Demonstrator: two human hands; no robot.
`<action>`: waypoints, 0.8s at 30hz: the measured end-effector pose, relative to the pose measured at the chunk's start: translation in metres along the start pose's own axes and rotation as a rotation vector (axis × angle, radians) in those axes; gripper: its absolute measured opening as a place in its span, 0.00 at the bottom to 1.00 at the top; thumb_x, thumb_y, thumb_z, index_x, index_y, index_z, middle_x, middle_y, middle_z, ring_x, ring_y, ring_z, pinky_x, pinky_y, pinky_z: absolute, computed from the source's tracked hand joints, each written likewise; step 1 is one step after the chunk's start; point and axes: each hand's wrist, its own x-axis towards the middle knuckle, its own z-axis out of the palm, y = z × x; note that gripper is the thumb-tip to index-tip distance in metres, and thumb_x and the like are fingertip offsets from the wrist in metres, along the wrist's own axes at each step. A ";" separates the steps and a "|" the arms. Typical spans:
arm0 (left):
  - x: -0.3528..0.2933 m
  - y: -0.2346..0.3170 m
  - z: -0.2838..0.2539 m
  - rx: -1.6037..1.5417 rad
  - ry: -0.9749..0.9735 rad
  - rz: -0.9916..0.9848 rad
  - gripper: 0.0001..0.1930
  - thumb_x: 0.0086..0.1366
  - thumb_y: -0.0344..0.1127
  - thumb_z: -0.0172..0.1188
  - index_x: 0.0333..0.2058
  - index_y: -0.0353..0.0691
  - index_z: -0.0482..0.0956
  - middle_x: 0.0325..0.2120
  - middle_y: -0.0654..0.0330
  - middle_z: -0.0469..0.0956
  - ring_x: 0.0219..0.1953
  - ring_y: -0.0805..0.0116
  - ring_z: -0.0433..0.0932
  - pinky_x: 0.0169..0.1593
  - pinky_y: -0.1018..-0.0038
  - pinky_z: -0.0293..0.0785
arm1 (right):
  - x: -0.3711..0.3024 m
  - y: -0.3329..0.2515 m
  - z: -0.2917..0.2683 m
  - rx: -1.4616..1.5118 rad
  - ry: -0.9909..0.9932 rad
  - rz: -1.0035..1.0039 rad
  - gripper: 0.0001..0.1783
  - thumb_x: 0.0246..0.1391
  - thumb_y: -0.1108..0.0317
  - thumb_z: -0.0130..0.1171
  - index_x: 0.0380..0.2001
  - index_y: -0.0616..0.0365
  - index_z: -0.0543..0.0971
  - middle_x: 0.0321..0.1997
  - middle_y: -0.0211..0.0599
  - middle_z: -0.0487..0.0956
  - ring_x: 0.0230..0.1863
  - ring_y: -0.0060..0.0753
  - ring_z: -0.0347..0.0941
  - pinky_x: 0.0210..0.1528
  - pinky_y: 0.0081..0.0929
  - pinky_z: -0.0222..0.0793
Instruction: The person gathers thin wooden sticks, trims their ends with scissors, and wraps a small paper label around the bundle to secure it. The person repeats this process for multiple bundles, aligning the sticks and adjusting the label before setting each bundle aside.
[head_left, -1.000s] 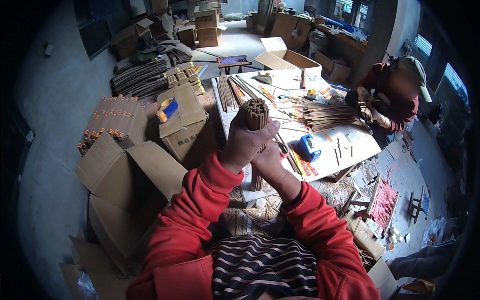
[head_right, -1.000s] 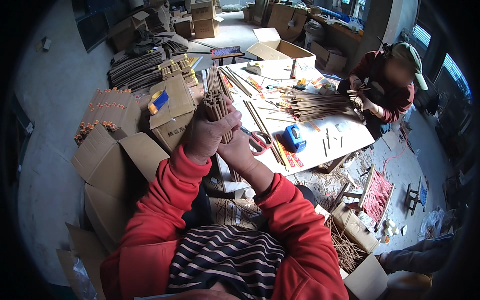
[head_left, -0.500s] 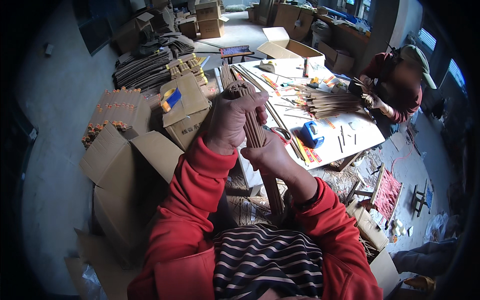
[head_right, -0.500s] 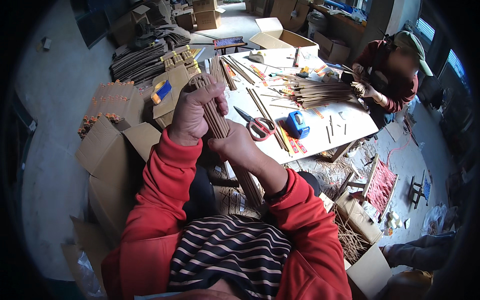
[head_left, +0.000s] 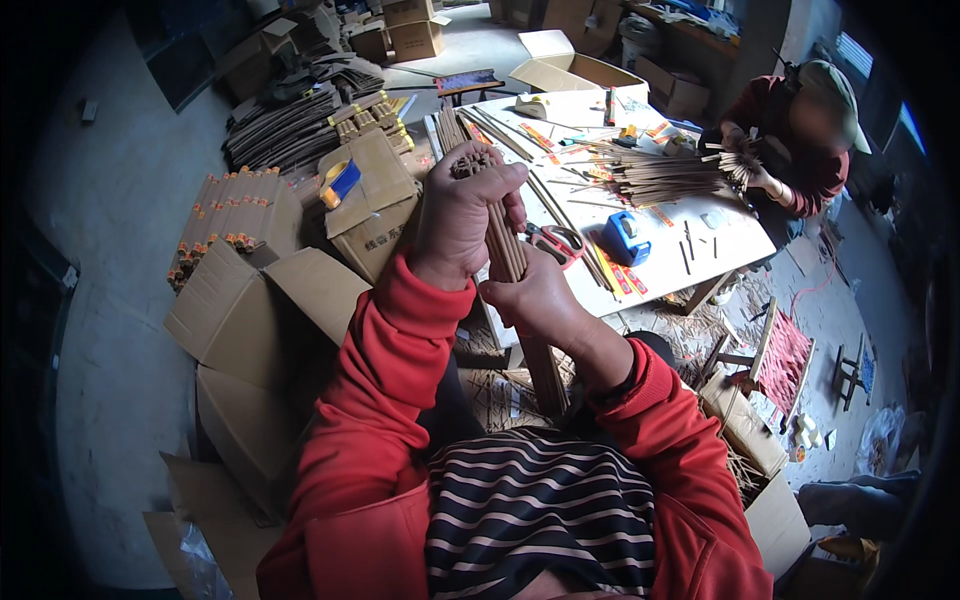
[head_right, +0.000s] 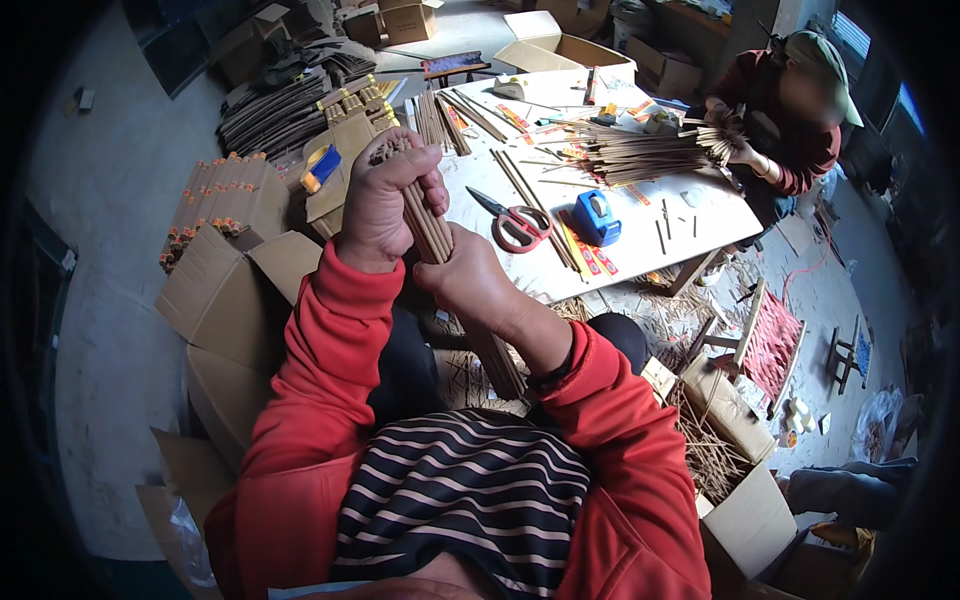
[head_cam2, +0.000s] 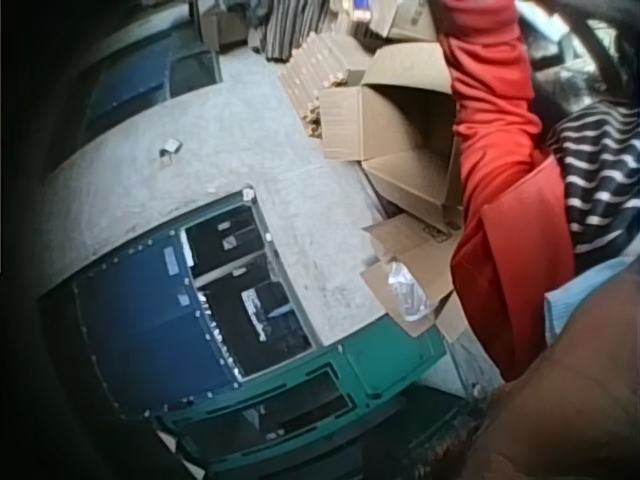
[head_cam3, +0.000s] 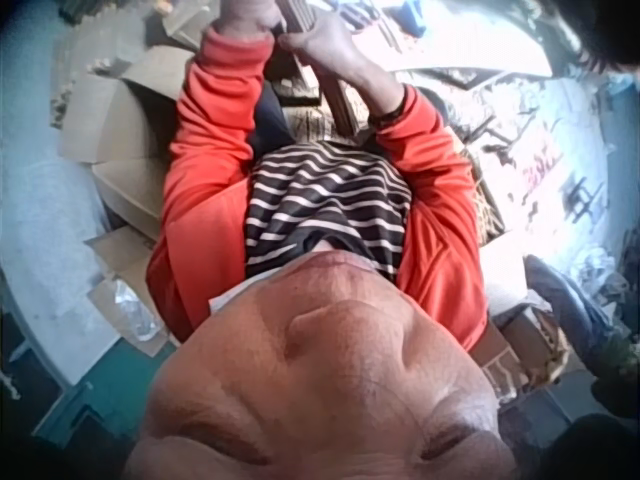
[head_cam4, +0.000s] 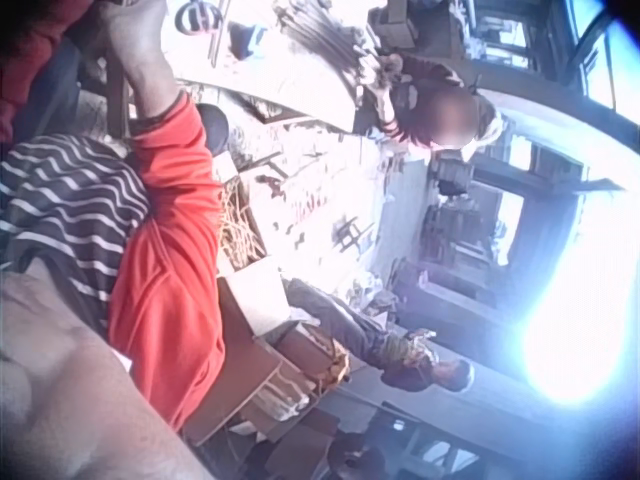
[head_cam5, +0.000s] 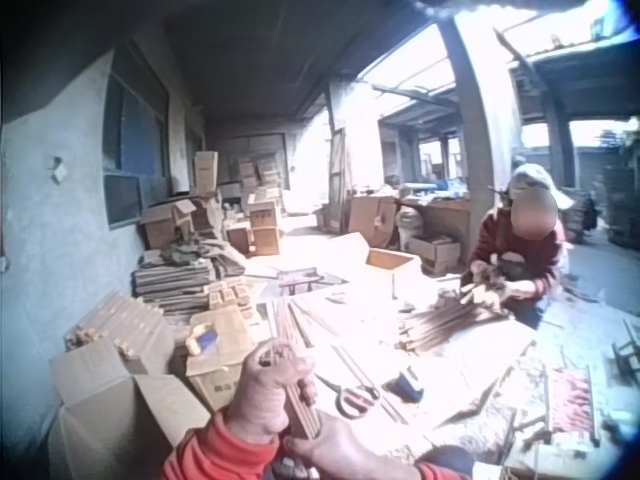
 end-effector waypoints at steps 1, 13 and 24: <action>0.000 0.000 0.001 -0.012 -0.005 0.018 0.09 0.51 0.26 0.61 0.27 0.39 0.68 0.15 0.61 0.70 0.15 0.73 0.71 0.19 0.77 0.68 | 0.000 0.000 -0.001 -0.002 -0.004 0.001 0.12 0.40 0.71 0.61 0.27 0.59 0.69 0.16 0.29 0.70 0.14 0.20 0.67 0.16 0.18 0.62; -0.039 0.011 0.020 0.244 -0.081 0.105 0.06 0.53 0.26 0.60 0.23 0.36 0.71 0.14 0.63 0.70 0.15 0.78 0.69 0.21 0.81 0.67 | 0.000 0.018 0.001 0.051 -0.176 -0.278 0.27 0.39 0.67 0.63 0.45 0.64 0.68 0.34 0.43 0.75 0.37 0.31 0.72 0.41 0.25 0.67; -0.055 0.041 -0.023 0.873 -0.145 -0.517 0.11 0.51 0.28 0.63 0.28 0.36 0.68 0.17 0.66 0.69 0.16 0.81 0.68 0.20 0.83 0.66 | 0.047 0.119 -0.129 -0.594 0.533 -0.088 0.08 0.48 0.69 0.58 0.31 0.61 0.77 0.26 0.40 0.78 0.29 0.28 0.75 0.32 0.23 0.69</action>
